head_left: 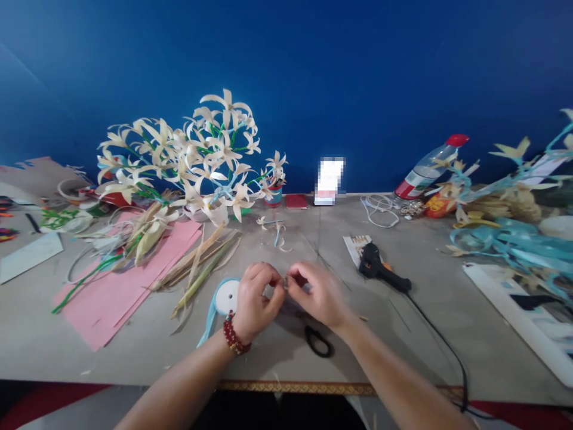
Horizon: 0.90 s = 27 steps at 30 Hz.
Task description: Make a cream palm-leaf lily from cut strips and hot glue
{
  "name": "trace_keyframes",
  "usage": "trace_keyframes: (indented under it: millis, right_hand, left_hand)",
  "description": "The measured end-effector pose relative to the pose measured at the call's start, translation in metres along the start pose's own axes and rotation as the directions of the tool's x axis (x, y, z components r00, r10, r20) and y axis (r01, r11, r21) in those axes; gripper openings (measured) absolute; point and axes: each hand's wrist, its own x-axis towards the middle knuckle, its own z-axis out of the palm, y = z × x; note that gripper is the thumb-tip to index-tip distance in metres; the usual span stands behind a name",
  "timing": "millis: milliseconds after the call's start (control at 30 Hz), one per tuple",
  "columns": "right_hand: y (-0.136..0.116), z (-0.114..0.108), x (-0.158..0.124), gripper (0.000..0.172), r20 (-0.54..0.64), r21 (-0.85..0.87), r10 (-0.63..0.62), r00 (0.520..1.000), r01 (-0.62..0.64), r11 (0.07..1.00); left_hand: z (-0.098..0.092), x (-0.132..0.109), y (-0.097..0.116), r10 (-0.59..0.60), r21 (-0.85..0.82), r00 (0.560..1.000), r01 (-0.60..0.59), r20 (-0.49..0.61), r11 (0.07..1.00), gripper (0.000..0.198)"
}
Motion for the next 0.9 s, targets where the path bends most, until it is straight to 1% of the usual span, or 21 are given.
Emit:
trace_keyframes:
  millis: [100,167,233,300,367,400,467,500,600,733,767,800,867,900]
  right_hand:
    - [0.011,-0.006,0.001,0.007,-0.015,-0.015,0.036,0.999,-0.036,0.999]
    - [0.017,-0.011,0.002,0.007,-0.08,-0.028,0.069,0.994,-0.072,0.997]
    - [0.019,-0.015,0.002,0.007,-0.128,-0.009,0.065,0.99,-0.066,0.998]
    - [0.015,-0.014,0.001,0.006,-0.105,0.03,0.022,0.994,-0.019,0.999]
    - [0.008,-0.01,-0.001,0.013,-0.048,0.044,-0.017,0.999,0.019,0.999]
    - [0.005,-0.008,-0.001,0.013,-0.026,0.032,-0.02,0.999,0.021,0.999]
    - [0.0,-0.003,-0.002,0.004,-0.007,-0.008,-0.002,1.0,0.002,1.0]
    - [0.0,-0.001,-0.002,0.001,-0.006,-0.025,0.009,1.0,-0.009,1.0]
    - [0.005,-0.003,0.0,0.008,-0.015,-0.058,0.019,1.0,-0.02,0.998]
    - [0.016,-0.014,0.002,0.006,-0.111,-0.084,0.019,0.994,-0.029,0.996]
    - [0.018,-0.017,0.003,0.01,-0.114,-0.058,-0.001,0.993,-0.005,0.998]
    - [0.018,-0.019,0.003,0.017,-0.094,-0.017,-0.039,0.995,0.038,0.999]
    - [0.015,-0.022,0.004,0.033,-0.001,0.065,-0.157,0.988,0.157,0.986]
    - [0.014,-0.022,0.005,0.037,0.052,0.085,-0.217,0.975,0.212,0.974]
  left_hand:
    - [-0.001,0.0,-0.003,-0.007,0.003,1.0,0.007,-0.012,1.0,0.013]
    - [-0.001,0.0,-0.005,-0.021,0.0,0.999,0.021,-0.025,1.0,0.014]
    - [-0.002,0.001,-0.005,-0.033,0.002,0.999,0.033,-0.039,0.999,0.014]
    - [-0.002,0.002,-0.004,-0.032,0.012,0.999,0.032,-0.043,0.999,0.014]
    - [-0.002,0.002,-0.002,-0.023,0.025,0.999,0.024,-0.034,0.999,0.014]
    - [-0.002,0.002,-0.001,-0.02,0.032,0.999,0.02,-0.026,0.999,0.014]
    - [-0.001,0.001,0.0,-0.017,0.045,1.0,0.018,-0.011,0.999,0.014]
    - [-0.001,0.001,0.0,-0.017,0.048,1.0,0.017,-0.007,0.999,0.014]
    - [-0.001,0.001,-0.001,-0.017,0.036,1.0,0.017,-0.011,0.999,0.014]
    - [0.0,0.001,-0.004,-0.05,-0.027,0.998,0.05,-0.032,0.998,0.013]
    - [0.0,0.001,-0.005,-0.077,-0.053,0.997,0.076,-0.024,0.996,0.013]
    - [0.0,0.001,-0.006,-0.111,-0.087,0.994,0.11,-0.005,0.99,0.014]
    - [-0.001,0.002,-0.008,-0.189,-0.178,0.98,0.198,0.066,0.964,0.014]
    - [-0.001,0.003,-0.009,-0.226,-0.23,0.968,0.245,0.109,0.942,0.014]
